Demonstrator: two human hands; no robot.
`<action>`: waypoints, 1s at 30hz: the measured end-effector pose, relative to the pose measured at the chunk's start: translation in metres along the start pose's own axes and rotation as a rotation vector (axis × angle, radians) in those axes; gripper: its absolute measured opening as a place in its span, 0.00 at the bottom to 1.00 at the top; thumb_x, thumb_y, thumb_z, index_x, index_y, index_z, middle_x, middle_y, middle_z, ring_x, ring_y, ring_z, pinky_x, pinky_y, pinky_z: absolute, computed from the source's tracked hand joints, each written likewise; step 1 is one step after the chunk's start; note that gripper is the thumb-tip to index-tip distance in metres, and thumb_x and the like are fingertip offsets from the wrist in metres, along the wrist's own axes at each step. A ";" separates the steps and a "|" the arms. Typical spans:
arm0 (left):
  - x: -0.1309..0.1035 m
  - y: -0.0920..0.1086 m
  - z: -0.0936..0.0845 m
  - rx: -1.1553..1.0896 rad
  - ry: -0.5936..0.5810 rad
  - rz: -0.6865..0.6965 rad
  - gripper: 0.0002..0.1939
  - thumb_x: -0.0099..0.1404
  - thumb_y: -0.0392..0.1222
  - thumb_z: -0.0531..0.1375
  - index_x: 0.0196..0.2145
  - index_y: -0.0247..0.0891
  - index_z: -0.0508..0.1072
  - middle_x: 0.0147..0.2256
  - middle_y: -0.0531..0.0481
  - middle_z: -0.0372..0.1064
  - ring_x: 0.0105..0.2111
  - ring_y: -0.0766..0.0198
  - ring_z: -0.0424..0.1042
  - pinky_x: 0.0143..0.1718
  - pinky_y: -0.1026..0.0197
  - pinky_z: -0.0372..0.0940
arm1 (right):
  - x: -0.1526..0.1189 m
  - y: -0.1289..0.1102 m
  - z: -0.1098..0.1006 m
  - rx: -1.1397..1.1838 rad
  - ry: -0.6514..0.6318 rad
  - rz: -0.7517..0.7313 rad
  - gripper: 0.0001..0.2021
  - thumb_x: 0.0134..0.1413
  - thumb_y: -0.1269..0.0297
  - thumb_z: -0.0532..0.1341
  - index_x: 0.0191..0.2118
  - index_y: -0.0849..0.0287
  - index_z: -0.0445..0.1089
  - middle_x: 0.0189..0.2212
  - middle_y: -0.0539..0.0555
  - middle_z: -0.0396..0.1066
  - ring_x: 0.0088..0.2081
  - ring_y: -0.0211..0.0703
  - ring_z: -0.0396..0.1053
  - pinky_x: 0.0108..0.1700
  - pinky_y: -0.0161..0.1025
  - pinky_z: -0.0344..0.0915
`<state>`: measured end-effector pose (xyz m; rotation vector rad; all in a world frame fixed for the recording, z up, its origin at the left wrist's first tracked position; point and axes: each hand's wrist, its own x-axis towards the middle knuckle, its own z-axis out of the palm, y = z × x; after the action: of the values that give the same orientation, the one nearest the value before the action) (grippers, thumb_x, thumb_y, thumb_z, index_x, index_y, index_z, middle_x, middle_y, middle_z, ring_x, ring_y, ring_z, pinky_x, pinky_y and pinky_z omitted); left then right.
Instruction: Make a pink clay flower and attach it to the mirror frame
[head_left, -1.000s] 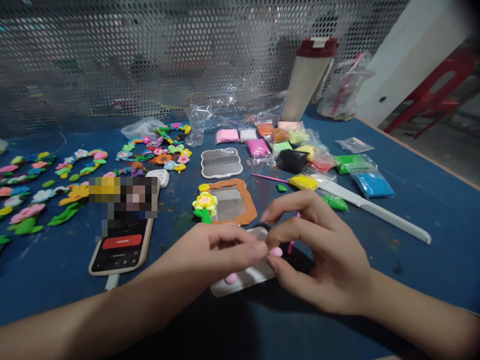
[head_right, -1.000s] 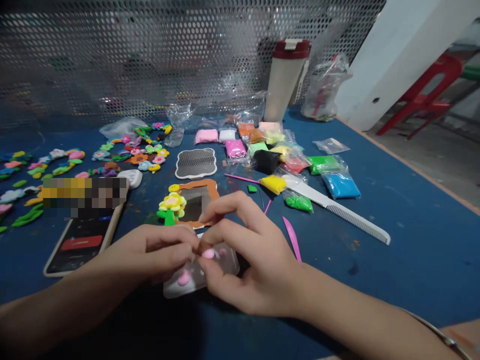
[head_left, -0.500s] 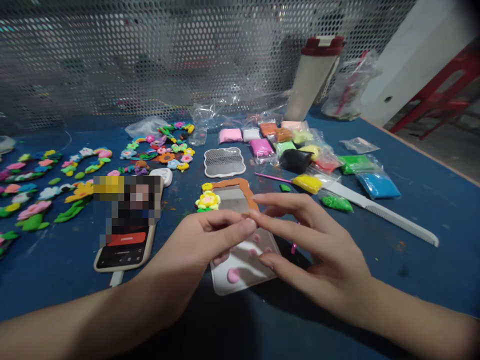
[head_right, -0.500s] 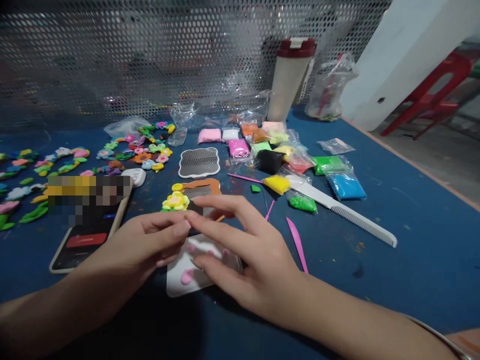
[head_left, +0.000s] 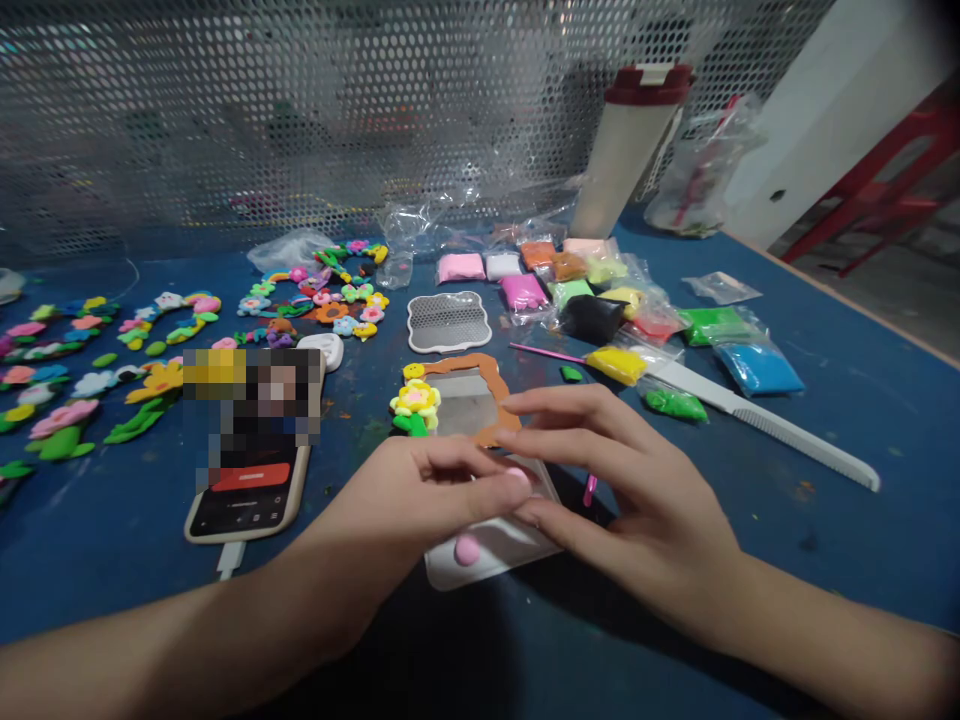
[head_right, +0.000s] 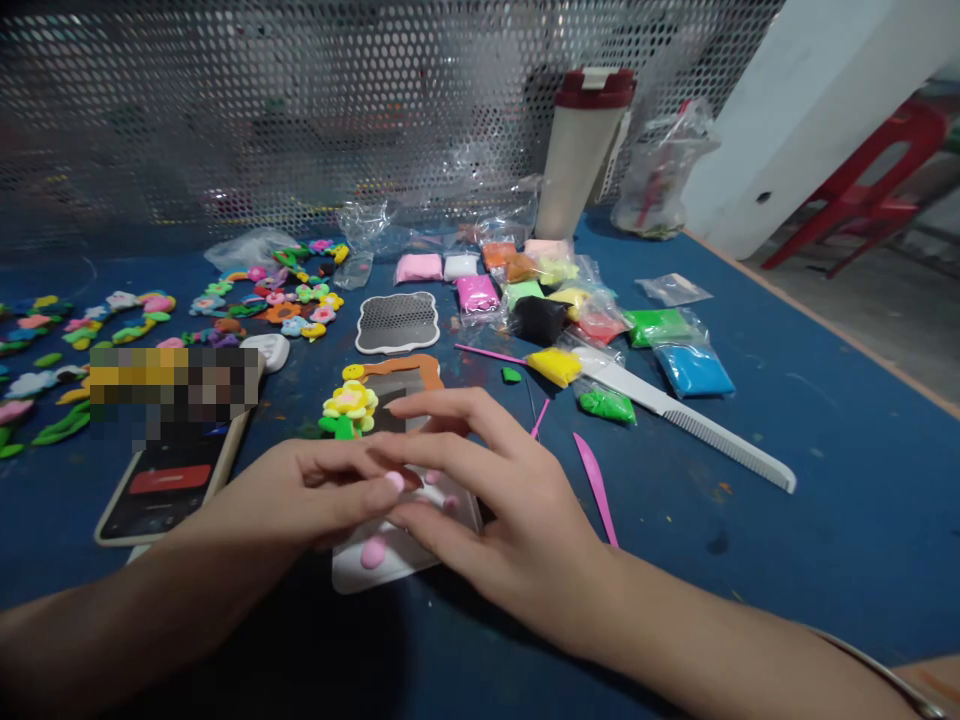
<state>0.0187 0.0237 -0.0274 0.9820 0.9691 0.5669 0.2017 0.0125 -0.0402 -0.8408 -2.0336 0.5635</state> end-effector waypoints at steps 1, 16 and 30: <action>0.001 -0.001 -0.001 0.021 -0.028 -0.012 0.07 0.53 0.44 0.66 0.23 0.38 0.77 0.25 0.55 0.70 0.24 0.71 0.63 0.24 0.69 0.56 | 0.000 0.000 0.000 0.003 -0.015 0.000 0.12 0.54 0.73 0.61 0.46 0.61 0.70 0.48 0.57 0.65 0.52 0.36 0.64 0.55 0.33 0.62; -0.004 0.003 0.005 0.132 0.065 -0.058 0.25 0.64 0.58 0.51 0.26 0.33 0.73 0.15 0.56 0.58 0.18 0.71 0.52 0.21 0.67 0.48 | -0.001 0.002 -0.004 -0.025 -0.009 0.015 0.07 0.54 0.75 0.62 0.38 0.60 0.72 0.45 0.55 0.67 0.49 0.34 0.65 0.51 0.30 0.62; -0.016 0.003 -0.041 1.269 0.250 0.538 0.06 0.62 0.42 0.59 0.39 0.46 0.73 0.34 0.55 0.67 0.29 0.68 0.67 0.28 0.67 0.59 | 0.021 0.018 0.004 -0.082 -0.237 0.087 0.03 0.53 0.73 0.62 0.34 0.62 0.73 0.44 0.57 0.65 0.45 0.39 0.66 0.47 0.34 0.63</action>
<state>-0.0247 0.0304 -0.0270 2.3937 1.2998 0.4875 0.1956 0.0397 -0.0426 -0.9527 -2.2560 0.6589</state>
